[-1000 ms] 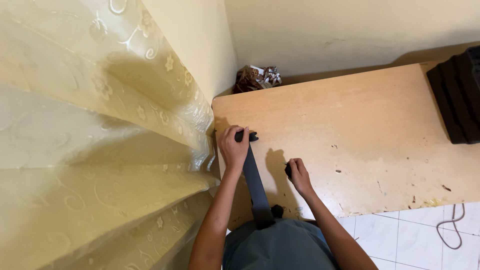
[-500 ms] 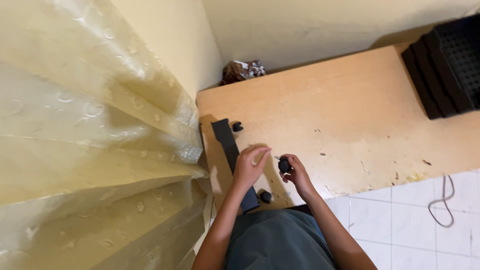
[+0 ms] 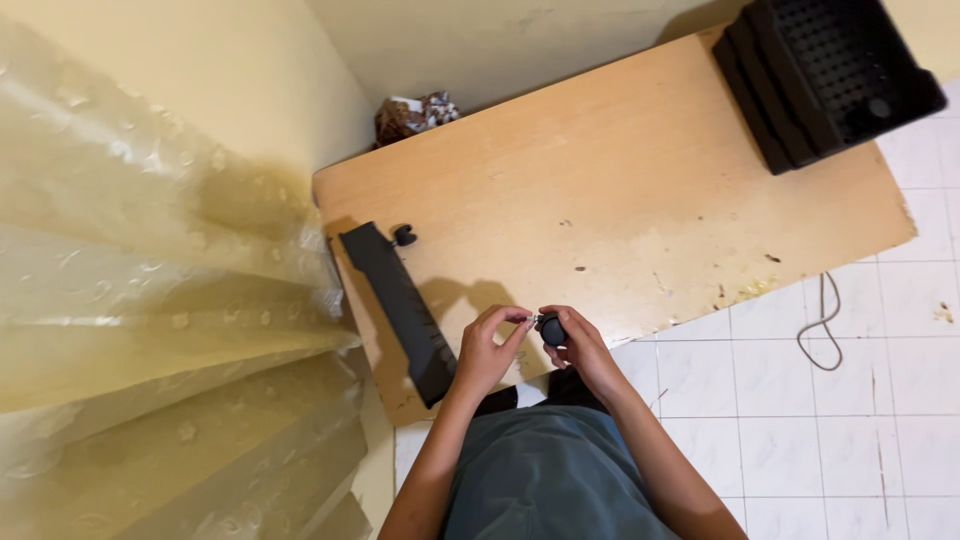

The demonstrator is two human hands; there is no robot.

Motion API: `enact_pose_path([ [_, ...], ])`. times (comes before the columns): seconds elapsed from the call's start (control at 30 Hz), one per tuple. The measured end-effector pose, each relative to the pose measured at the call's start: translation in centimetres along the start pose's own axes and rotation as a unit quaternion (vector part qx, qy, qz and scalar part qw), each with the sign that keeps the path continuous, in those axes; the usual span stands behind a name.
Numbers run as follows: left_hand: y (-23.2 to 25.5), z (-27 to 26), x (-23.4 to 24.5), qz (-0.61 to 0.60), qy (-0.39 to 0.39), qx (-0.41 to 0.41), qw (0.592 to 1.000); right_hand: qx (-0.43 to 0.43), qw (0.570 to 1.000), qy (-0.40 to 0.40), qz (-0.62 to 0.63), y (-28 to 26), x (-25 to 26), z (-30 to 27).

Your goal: The person repeatedly picks up a black plastic tray and small black circular pieces from a wooden table. They insert the circular pieces into the tray one at a time, then remove them and place them into a stack of similar trays. This cycle repeats multiple times throughout the clip.

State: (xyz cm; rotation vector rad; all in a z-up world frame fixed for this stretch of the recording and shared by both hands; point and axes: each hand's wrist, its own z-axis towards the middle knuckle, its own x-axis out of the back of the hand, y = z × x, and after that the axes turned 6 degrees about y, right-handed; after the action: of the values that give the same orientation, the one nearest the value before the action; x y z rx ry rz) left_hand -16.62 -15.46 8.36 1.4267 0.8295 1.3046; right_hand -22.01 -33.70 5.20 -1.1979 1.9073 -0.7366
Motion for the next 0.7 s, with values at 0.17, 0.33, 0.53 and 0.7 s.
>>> enact_pose_path([
  [0.17, 1.5, -0.2, -4.0, -0.017, -0.031, 0.007, 0.999, 0.006, 1.0, 0.026, 0.016, -1.1, 3.8, -1.6],
  [0.33, 3.0, -0.1, -9.2, -0.012, -0.089, 0.067, 0.994, 0.017, 0.999, 0.031, 0.031, -2.3, 8.7, -3.3],
  [0.53, 4.4, 0.1, -15.8, 0.005, -0.13, 0.051, 0.99, 0.029, 0.997, 0.054, 0.044, -3.9, 15.1, -5.0],
  [0.7, 6.3, 0.6, -21.7, -0.039, -0.188, 0.05, 0.98, 0.042, 0.993, 0.101, 0.039, -5.4, 21.0, -6.6],
])
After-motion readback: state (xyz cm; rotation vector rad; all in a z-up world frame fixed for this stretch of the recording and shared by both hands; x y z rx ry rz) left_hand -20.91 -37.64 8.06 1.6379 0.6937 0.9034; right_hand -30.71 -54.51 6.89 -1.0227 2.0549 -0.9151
